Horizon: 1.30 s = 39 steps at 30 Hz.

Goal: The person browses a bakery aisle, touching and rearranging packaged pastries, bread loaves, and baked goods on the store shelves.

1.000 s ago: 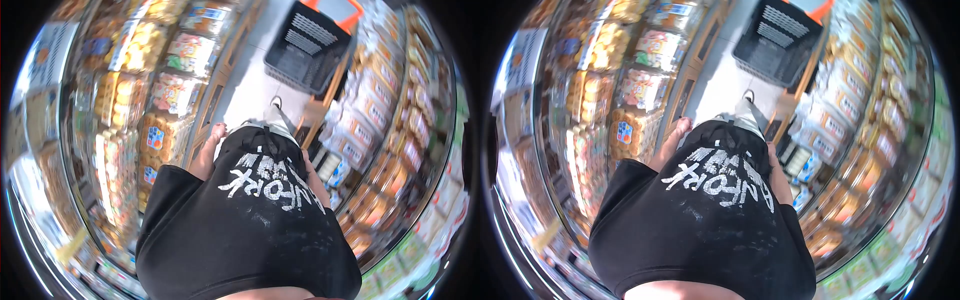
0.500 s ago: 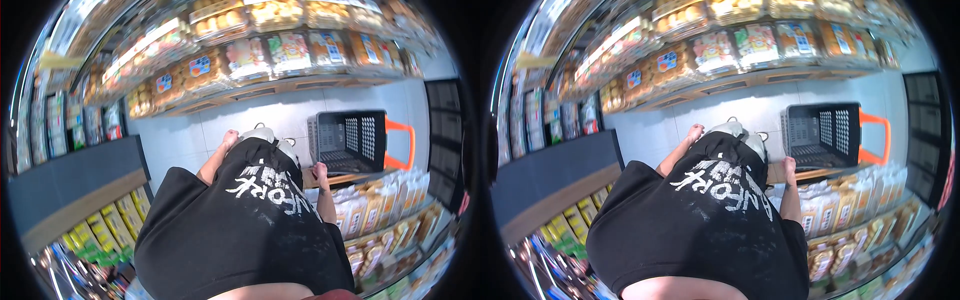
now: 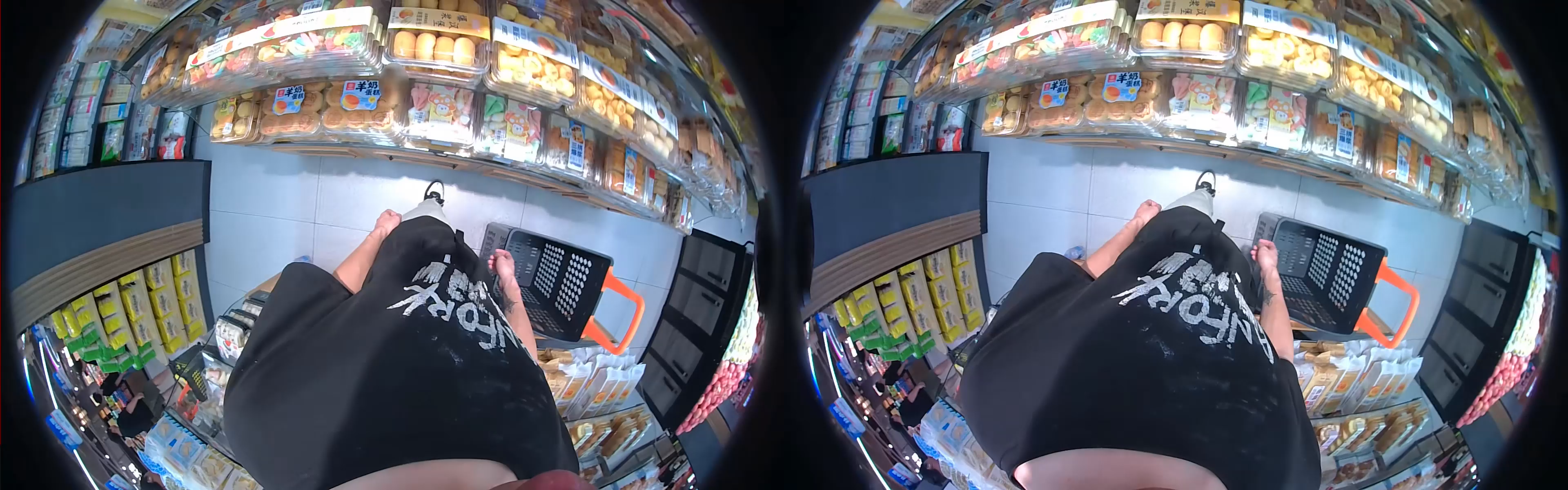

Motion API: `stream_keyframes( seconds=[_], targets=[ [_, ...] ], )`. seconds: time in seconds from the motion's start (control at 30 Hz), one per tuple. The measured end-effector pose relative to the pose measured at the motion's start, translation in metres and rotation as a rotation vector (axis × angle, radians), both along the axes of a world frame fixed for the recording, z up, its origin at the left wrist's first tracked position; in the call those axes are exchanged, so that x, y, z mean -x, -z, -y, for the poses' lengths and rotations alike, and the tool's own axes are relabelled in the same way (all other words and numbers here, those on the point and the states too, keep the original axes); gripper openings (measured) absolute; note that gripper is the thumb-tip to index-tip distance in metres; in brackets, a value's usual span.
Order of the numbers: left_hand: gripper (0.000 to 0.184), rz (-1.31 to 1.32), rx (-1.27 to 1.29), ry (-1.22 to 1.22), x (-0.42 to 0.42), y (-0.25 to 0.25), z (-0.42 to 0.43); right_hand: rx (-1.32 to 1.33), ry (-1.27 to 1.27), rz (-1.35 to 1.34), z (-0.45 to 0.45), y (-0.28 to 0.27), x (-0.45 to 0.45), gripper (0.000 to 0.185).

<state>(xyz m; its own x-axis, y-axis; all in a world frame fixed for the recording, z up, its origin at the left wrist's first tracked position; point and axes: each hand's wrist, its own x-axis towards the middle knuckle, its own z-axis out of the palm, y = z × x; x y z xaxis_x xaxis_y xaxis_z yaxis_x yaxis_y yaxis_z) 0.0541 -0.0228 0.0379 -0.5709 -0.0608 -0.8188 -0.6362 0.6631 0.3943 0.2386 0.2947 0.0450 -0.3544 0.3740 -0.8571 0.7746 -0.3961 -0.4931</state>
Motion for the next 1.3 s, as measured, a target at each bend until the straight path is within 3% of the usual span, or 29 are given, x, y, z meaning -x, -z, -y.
stream_keyframes(
  seconds=[0.13,0.23,0.27,0.37,0.43,0.53,0.67,0.8,1.03,1.07,1.13,1.3],
  targets=[
    [0.027,0.003,-0.043,0.019,0.042,0.002,-0.021,-0.207,-0.268,-0.032,-0.001,-0.006,0.038,0.012],
    [0.017,-0.170,-0.274,-0.148,0.071,0.000,-0.032,-0.221,-0.270,-0.107,-0.011,-0.008,0.076,0.014],
    [0.017,-0.280,-0.357,-0.171,0.084,-0.014,-0.040,-0.150,-0.204,-0.122,-0.011,-0.034,0.100,0.018],
    [0.024,-0.560,-0.512,-0.201,0.133,-0.100,-0.068,-0.152,-0.325,-0.410,-0.015,-0.090,0.167,0.024],
    [0.033,-0.732,-0.618,-0.211,0.159,-0.146,-0.083,-0.166,-0.365,-0.618,-0.004,-0.159,0.218,0.029],
    [0.043,-0.979,-0.749,-0.246,0.185,-0.201,-0.100,-0.219,-0.473,-0.777,0.010,-0.219,0.270,0.056],
    [0.048,-0.848,-0.745,-0.315,0.201,-0.225,-0.113,-0.124,-0.533,-0.878,0.019,-0.228,0.305,0.078],
    [0.060,-0.766,-0.761,-0.281,0.211,-0.231,-0.120,-0.024,-0.557,-0.901,0.026,-0.232,0.322,0.079],
    [0.067,-0.791,-0.661,-0.265,0.205,-0.223,-0.125,0.090,-0.658,-0.929,0.017,-0.220,0.342,0.081],
    [0.069,-0.804,-0.605,-0.239,0.204,-0.221,-0.125,0.147,-0.639,-0.922,0.016,-0.219,0.342,0.070],
    [0.071,-0.825,-0.499,-0.184,0.204,-0.220,-0.125,0.166,-0.652,-0.916,0.015,-0.219,0.342,0.072],
    [0.073,-0.798,-0.564,-0.199,0.203,-0.221,-0.119,0.129,-0.726,-0.941,0.009,-0.219,0.336,0.075]
  ],
)
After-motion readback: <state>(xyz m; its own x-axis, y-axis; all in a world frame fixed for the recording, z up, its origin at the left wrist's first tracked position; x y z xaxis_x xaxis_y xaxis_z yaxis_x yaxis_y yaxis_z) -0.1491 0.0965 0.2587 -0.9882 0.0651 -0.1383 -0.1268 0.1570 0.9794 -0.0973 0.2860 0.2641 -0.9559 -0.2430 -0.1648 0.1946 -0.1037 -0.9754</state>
